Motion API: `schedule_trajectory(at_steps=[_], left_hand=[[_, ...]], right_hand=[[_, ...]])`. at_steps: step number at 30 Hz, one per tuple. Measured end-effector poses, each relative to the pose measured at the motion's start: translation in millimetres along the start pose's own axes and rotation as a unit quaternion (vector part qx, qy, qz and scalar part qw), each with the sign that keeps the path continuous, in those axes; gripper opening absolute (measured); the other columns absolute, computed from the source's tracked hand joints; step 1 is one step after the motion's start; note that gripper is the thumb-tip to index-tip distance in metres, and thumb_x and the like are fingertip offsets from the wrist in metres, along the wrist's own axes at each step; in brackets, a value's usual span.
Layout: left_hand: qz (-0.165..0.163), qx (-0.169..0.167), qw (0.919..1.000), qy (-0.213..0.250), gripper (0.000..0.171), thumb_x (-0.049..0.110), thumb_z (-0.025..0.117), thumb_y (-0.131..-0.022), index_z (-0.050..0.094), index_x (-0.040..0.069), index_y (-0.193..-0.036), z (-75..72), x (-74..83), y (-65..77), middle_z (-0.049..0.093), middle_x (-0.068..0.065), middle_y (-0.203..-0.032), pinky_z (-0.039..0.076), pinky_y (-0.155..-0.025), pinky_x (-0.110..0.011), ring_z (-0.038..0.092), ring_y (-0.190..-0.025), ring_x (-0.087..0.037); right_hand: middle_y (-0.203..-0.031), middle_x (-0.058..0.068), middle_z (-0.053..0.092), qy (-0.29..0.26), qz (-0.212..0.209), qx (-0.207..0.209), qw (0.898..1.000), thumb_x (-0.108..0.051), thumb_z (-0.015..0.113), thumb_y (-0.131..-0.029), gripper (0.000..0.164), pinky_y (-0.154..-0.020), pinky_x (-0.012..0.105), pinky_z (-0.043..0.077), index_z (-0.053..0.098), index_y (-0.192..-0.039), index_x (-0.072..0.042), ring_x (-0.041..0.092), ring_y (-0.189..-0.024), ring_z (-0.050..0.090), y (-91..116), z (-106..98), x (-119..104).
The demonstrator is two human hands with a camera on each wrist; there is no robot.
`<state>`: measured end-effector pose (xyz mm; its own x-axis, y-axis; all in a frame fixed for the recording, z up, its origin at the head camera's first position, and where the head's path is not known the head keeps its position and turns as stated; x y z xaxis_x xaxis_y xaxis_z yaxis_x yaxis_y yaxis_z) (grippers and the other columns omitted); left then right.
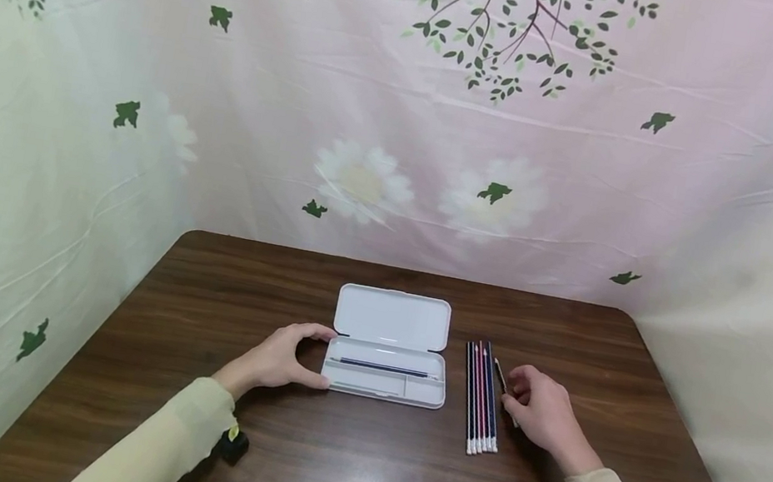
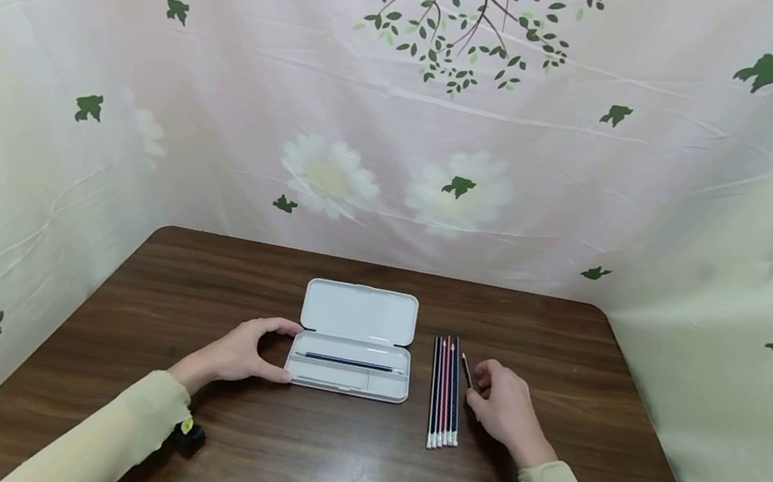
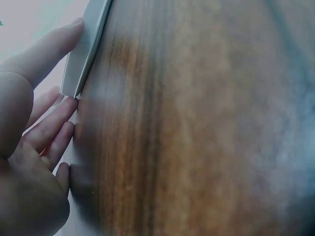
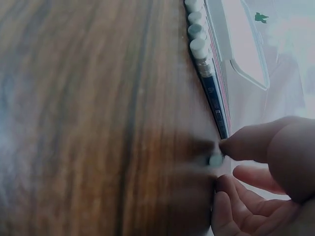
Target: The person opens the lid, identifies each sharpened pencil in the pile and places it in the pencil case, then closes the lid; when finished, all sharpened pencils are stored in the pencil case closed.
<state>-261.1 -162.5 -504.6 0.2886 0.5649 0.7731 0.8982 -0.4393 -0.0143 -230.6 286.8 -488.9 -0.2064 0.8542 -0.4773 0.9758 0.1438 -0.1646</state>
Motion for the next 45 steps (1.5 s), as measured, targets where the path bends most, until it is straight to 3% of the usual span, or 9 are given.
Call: schedule_trajectory(at_steps=[9, 21, 35, 45], left_hand=[[0.003, 0.001, 1.0000, -0.003, 0.079, 0.044, 0.097, -0.073, 0.064, 0.018, -0.140, -0.7, -0.8, 0.2, 0.065, 0.003, -0.138, 0.038, -0.117, -0.052, 0.054, -0.136, -0.022], [0.002, -0.001, 1.0000, 0.000, 0.080, 0.044, 0.097, -0.073, 0.064, 0.018, -0.141, -1.2, 0.2, 0.1, 0.065, 0.003, -0.139, 0.038, -0.117, -0.052, 0.054, -0.136, -0.022], [0.001, -0.003, 1.0000, 0.000, 0.080, 0.044, 0.096, -0.074, 0.063, 0.018, -0.142, -0.9, -0.1, 0.1, 0.064, 0.002, -0.140, 0.038, -0.118, -0.052, 0.053, -0.137, -0.022], [0.005, 0.001, 1.0000, -0.002, 0.079, 0.044, 0.097, -0.074, 0.064, 0.018, -0.141, -0.9, 0.3, -0.3, 0.065, 0.003, -0.138, 0.038, -0.117, -0.053, 0.055, -0.135, -0.022]], right_hand=[[-0.089, 0.008, 0.073, -0.013, -0.001, 0.015, 1.000, 0.001, 0.079, -0.086, 0.028, -0.071, 0.038, 0.057, 0.067, -0.111, 0.003, 0.017, -0.077, 0.069, 1.2, 1.1, -0.6], [-0.087, 0.007, 0.072, -0.004, 0.031, 0.013, 0.999, 0.000, 0.076, -0.087, 0.023, -0.070, 0.040, 0.056, 0.068, -0.108, 0.004, 0.019, -0.077, 0.068, -0.2, 3.4, 1.9], [-0.089, 0.013, 0.073, 0.033, 0.065, 0.005, 0.997, -0.004, 0.069, -0.090, 0.020, -0.076, 0.053, 0.055, 0.071, -0.107, 0.007, 0.028, -0.081, 0.067, -1.0, 2.6, 1.5], [-0.087, 0.013, 0.072, 0.049, 0.044, 0.030, 0.997, -0.005, 0.068, -0.090, 0.019, -0.076, 0.055, 0.054, 0.072, -0.104, 0.007, 0.030, -0.080, 0.067, 1.3, -4.7, 3.3]])
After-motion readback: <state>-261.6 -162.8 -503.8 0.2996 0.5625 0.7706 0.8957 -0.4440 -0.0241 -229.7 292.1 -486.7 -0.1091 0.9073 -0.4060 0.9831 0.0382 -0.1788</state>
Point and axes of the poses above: each hand's wrist, its own y-axis away from the middle knuckle, its own z-axis out of the palm, x = y × z, the point moved 3 cm from there along -y, towards the middle knuckle
